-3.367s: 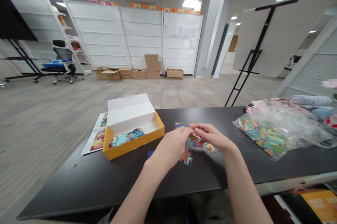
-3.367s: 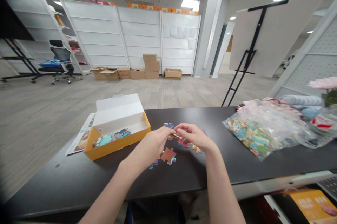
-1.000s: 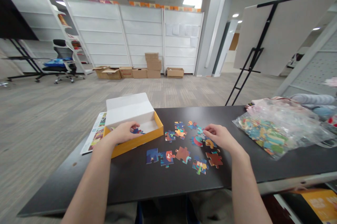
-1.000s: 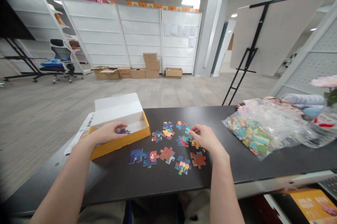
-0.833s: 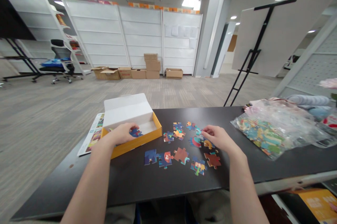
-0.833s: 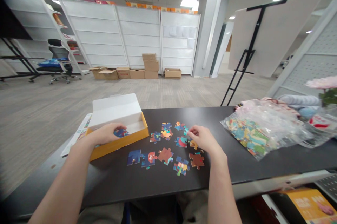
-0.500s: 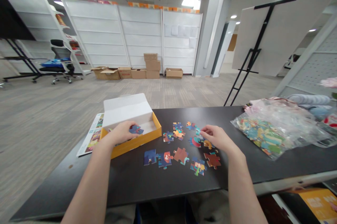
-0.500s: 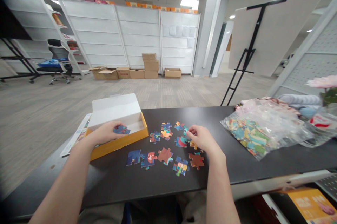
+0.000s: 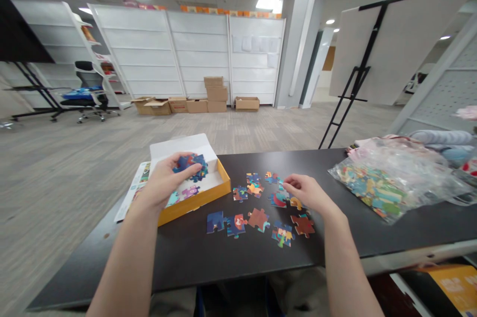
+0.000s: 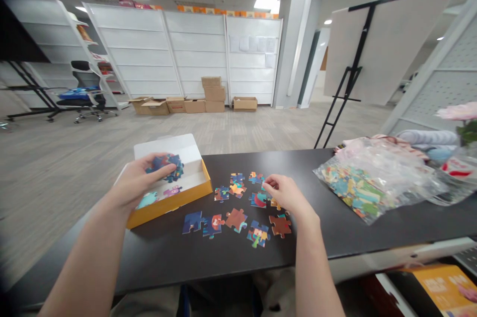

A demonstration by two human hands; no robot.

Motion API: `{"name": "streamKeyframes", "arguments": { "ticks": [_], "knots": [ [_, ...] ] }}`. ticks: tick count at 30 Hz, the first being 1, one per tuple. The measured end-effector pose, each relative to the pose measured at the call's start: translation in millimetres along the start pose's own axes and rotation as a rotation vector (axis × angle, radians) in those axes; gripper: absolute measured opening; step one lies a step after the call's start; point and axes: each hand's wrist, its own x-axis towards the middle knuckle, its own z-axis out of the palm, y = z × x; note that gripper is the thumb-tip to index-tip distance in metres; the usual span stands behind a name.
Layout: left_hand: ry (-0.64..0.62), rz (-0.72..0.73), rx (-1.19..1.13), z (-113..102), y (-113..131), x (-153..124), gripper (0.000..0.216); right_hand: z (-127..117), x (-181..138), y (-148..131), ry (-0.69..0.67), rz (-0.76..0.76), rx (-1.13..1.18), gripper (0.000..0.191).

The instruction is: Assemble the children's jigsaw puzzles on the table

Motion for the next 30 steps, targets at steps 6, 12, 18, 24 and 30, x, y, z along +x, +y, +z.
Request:
{"name": "streamKeyframes", "arguments": {
  "ticks": [6,12,18,24,30],
  "knots": [
    [-0.435,-0.004,-0.204,70.4,24.5,-30.8,0.045,20.4,-3.5,-43.8,-0.193,-0.130,0.419,0.033],
    [-0.519,0.005,-0.265,116.1,21.7,-42.4,0.037,34.5,-4.8,-58.9,-0.213,-0.228,0.506,0.063],
    [-0.640,-0.187,-0.534,126.5,15.5,-42.3,0.047,29.4,-0.3,-50.8,-0.163,-0.209,0.478,0.036],
    [-0.625,-0.122,-0.495,132.8,13.3,-41.6,0.051,25.2,1.1,-39.2,-0.183,-0.086,0.449,0.037],
    [-0.561,-0.155,-0.479,112.2,17.0,-37.4,0.050,22.2,3.6,-25.0,-0.035,-0.144,0.205,0.038]
  ]
}}
